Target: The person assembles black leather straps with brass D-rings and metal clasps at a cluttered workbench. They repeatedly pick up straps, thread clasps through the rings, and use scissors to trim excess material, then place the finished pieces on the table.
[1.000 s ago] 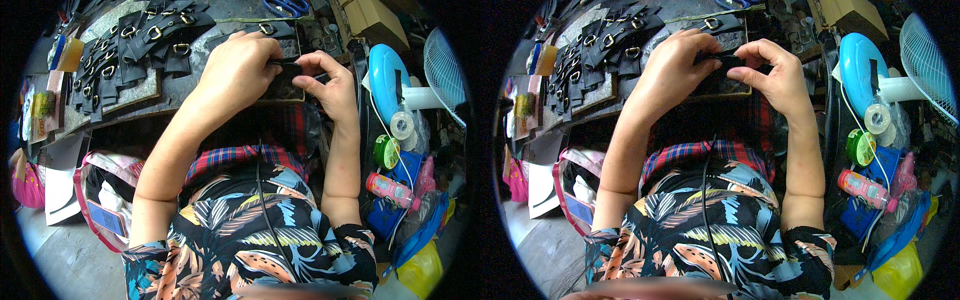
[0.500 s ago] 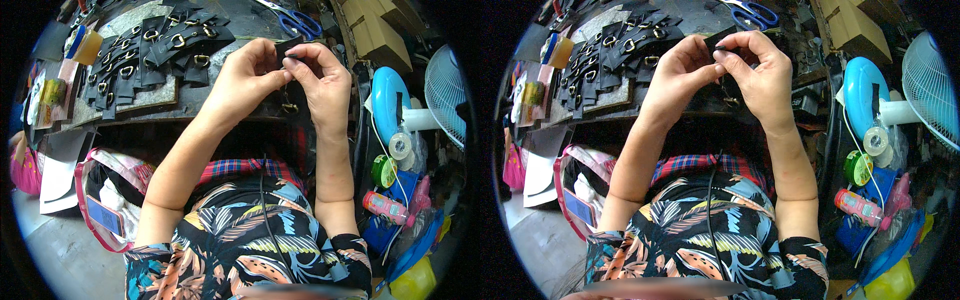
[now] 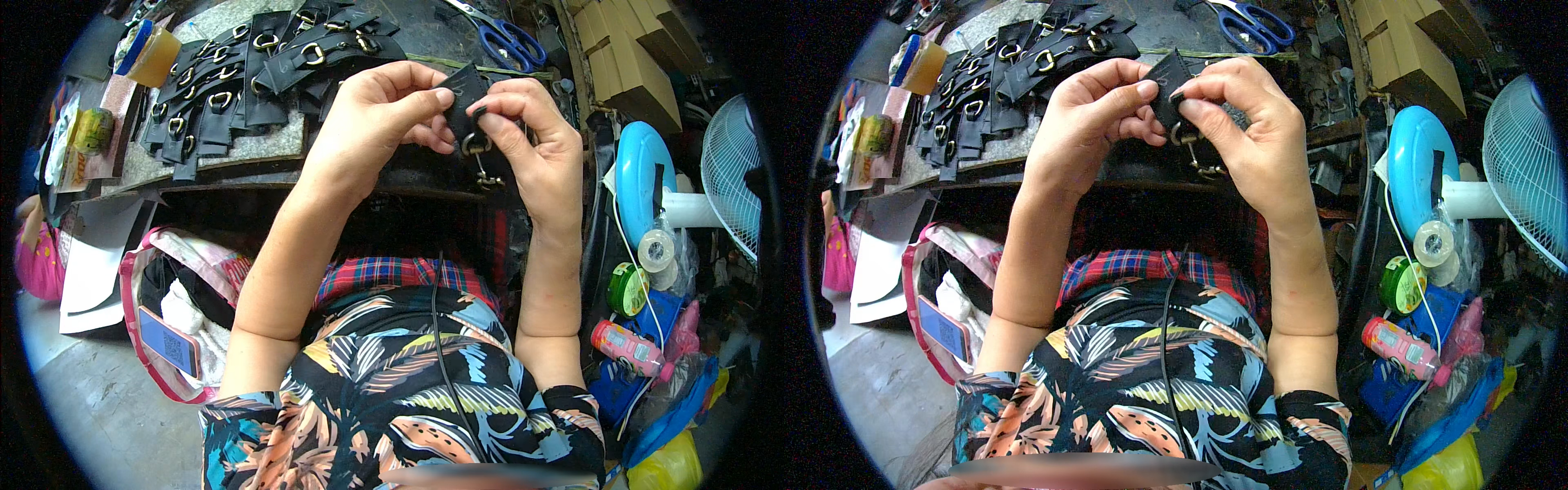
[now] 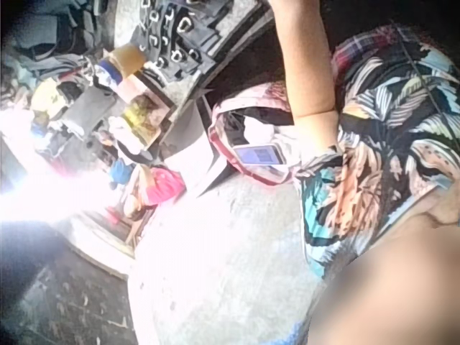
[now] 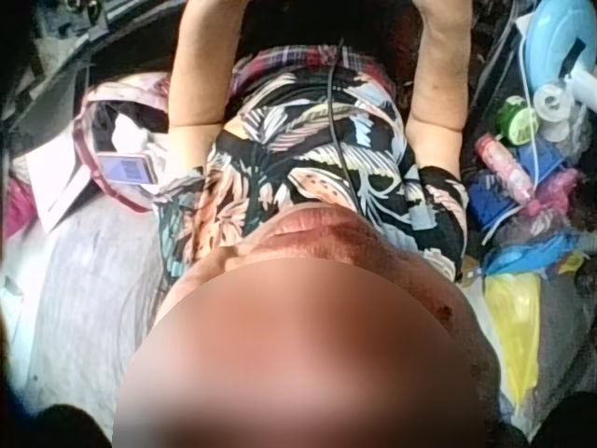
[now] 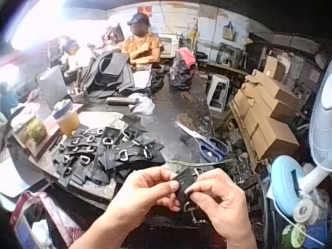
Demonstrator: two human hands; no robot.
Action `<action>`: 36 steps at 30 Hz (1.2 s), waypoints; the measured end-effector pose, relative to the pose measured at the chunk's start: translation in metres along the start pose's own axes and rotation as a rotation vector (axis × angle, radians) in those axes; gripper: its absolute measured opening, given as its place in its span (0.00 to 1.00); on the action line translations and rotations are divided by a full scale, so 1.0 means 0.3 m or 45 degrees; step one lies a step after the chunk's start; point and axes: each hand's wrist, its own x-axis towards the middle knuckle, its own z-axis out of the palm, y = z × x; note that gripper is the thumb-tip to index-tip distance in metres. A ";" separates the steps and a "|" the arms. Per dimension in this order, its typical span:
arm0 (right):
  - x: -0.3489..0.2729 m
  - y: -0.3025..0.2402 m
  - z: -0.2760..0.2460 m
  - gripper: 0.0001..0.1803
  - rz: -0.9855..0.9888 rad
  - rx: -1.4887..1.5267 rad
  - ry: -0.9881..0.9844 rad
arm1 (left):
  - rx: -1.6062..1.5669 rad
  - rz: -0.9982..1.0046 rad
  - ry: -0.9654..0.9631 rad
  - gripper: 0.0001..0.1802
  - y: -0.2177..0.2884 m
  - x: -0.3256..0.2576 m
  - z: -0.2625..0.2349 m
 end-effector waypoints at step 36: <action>-0.024 0.051 0.066 0.07 -0.031 -0.273 -0.019 | 0.710 0.431 0.269 0.09 -0.041 -0.082 0.049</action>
